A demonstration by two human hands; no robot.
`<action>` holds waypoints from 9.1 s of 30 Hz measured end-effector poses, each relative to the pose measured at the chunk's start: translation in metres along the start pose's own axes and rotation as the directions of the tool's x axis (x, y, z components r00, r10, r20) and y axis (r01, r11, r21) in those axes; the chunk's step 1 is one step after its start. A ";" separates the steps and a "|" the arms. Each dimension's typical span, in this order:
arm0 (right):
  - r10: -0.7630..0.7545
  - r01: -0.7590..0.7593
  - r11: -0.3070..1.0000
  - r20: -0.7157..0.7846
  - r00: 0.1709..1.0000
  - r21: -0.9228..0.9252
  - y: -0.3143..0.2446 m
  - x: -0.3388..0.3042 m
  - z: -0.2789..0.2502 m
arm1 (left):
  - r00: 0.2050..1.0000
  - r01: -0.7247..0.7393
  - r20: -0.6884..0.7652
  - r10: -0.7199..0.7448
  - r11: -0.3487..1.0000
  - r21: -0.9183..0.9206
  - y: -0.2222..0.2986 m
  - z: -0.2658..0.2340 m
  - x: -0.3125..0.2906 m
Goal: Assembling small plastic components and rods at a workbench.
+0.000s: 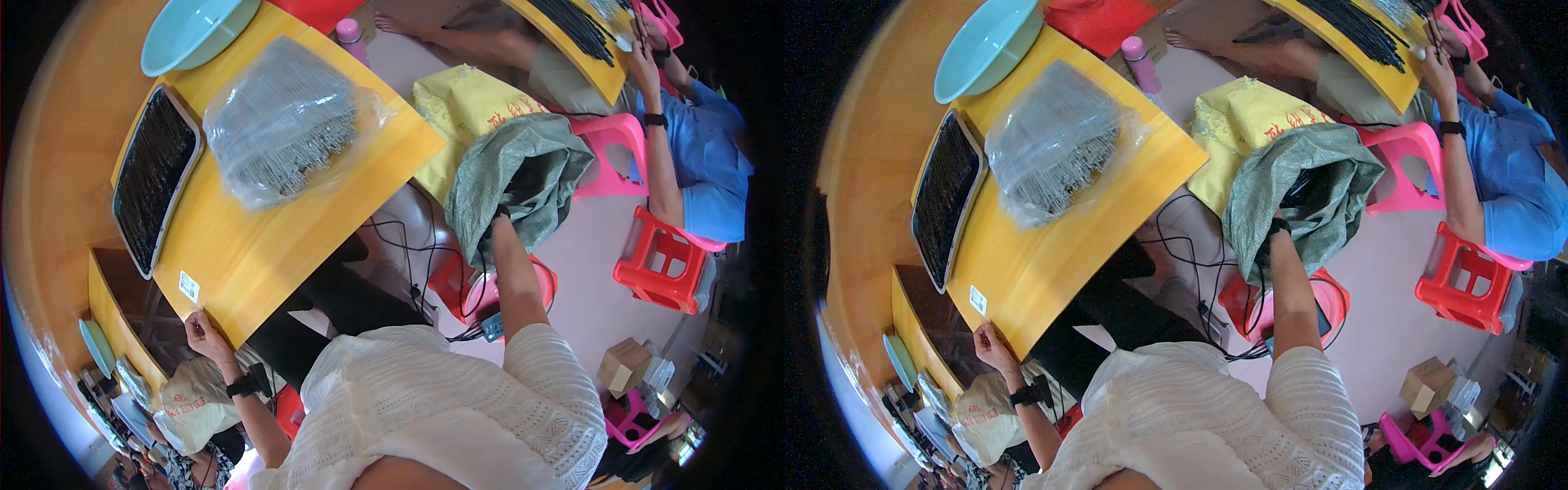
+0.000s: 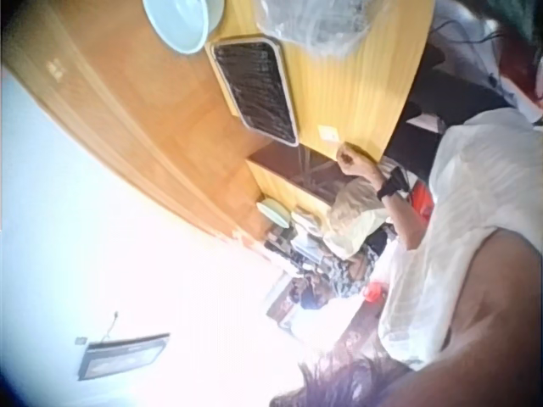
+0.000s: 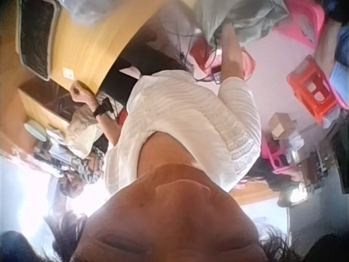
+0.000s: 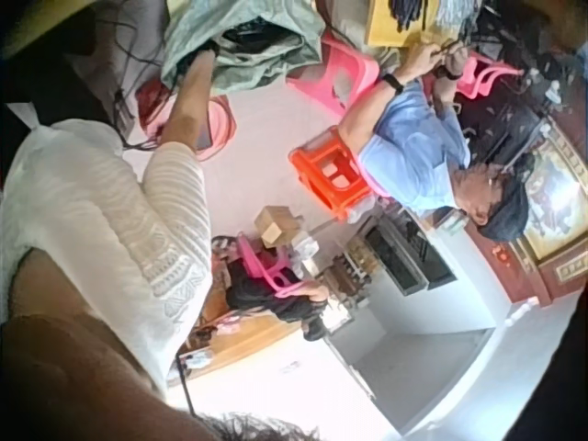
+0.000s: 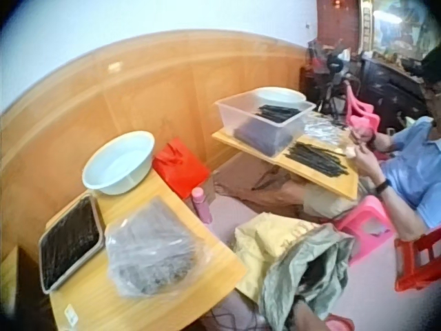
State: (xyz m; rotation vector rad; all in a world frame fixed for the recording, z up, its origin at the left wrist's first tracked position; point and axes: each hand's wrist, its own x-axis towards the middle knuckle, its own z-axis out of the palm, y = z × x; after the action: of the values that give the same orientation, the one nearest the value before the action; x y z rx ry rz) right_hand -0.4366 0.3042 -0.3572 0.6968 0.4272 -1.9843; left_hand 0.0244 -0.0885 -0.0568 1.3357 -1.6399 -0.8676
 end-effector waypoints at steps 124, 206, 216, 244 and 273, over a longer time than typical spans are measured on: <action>-0.927 0.539 0.269 -0.367 -0.080 -0.798 0.056 -0.042 0.135 | 0.987 -0.142 0.087 0.132 0.983 0.121 0.001 -0.005 -0.001; 0.343 0.104 0.558 0.343 0.874 -0.824 0.401 -0.120 0.411 | 0.595 0.123 0.742 0.309 0.877 -0.465 0.098 0.004 0.023; 0.275 0.073 0.702 0.363 0.890 -0.709 0.426 -0.109 0.392 | 0.660 0.025 0.692 0.293 0.912 -0.410 0.083 0.007 0.028; 0.376 0.723 0.144 0.713 0.592 -0.676 0.425 -0.110 0.430 | 0.806 -0.016 0.518 0.288 0.884 -0.468 0.073 0.028 0.046; 0.331 0.911 0.036 0.865 0.378 -0.412 0.432 -0.121 0.432 | 0.823 -0.103 0.424 0.378 0.834 -0.543 0.068 0.034 0.032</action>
State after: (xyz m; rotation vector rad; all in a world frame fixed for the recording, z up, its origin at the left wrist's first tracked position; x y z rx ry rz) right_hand -0.1405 -0.0637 0.0494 -1.5837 1.2141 -1.5640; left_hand -0.0368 -0.1058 -0.0048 0.5201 -1.7594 -1.4573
